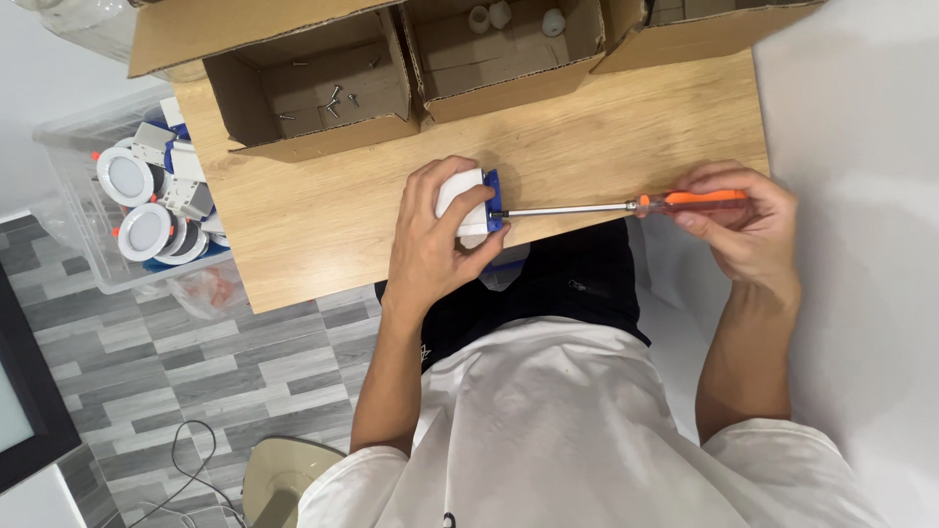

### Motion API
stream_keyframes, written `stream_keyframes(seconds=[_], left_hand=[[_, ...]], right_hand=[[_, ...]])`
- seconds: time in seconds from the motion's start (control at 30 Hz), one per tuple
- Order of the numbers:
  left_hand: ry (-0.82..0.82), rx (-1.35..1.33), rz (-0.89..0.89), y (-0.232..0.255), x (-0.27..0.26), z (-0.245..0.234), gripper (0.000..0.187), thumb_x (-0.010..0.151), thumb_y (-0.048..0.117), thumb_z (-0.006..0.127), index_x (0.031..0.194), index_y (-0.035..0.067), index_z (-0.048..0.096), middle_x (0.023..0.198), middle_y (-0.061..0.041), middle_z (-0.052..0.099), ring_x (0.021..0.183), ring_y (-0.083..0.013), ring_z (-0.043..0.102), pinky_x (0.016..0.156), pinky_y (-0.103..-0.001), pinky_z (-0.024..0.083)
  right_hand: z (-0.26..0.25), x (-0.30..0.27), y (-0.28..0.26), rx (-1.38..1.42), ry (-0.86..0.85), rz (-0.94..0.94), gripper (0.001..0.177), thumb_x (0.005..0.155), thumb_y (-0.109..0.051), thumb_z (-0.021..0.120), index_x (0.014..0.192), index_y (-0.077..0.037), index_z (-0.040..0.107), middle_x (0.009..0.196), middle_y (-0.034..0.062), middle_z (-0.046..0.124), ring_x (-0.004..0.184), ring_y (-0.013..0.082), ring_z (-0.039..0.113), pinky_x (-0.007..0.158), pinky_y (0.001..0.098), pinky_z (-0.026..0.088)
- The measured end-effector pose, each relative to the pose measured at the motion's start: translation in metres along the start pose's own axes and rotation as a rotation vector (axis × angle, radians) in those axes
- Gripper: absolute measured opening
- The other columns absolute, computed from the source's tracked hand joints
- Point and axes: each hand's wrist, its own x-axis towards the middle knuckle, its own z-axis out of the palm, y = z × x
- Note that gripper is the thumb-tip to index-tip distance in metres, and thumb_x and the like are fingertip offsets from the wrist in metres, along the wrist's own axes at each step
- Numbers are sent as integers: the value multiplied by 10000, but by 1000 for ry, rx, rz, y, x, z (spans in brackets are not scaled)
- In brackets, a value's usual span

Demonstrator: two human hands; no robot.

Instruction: The person assembles small electrical components on a wooden table. They use a screwdriver to tighten screws on a white plastic housing and a blue plastic part, then place the assembled pieces into a cardboard box. The person repeats this process with additional components.

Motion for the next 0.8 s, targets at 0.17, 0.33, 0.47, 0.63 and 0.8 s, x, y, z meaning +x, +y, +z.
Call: stream_keyframes(seconds=[0.17,0.33,0.47,0.63,0.8], left_hand=[[-6,7,-10,2,0,-1,309,1023,217,838,1225,57,667,1395,-188,573,1274,-411,589,1100,-552,530],[-2,6,-20,1,0,0,307,1027,221,836,1234,70,666,1404,-176,574,1273,-404,593,1093,-538,527],[6,0,-10,1,0,0,312,1027,211,841,1238,68,660,1407,-184,571,1278,-411,595,1100,-550,533],[14,1,-3,1,1,0,319,1025,212,851,1233,60,661,1392,-189,574,1265,-413,601,1096,-548,536],[4,6,-6,2,0,0,340,1007,252,826,1239,71,656,1409,-181,568,1275,-416,597,1085,-557,539]], right_hand=[[15,7,-31,-219,-21,142,297,1065,41,629,1360,74,629,1323,240,726,1254,365,758,1056,432,672],[13,5,-15,-144,66,180,191,1190,-69,621,1215,117,655,895,264,697,652,337,710,602,340,599],[3,0,-9,-34,32,129,195,1042,27,733,1206,83,642,1170,274,698,1023,394,779,857,440,741],[-7,-4,8,12,2,34,283,959,20,806,1189,-22,646,1218,202,690,1204,343,706,1079,444,658],[8,2,-19,41,-100,-5,412,925,-122,794,1282,-18,618,1448,264,624,1380,434,691,1241,546,614]])
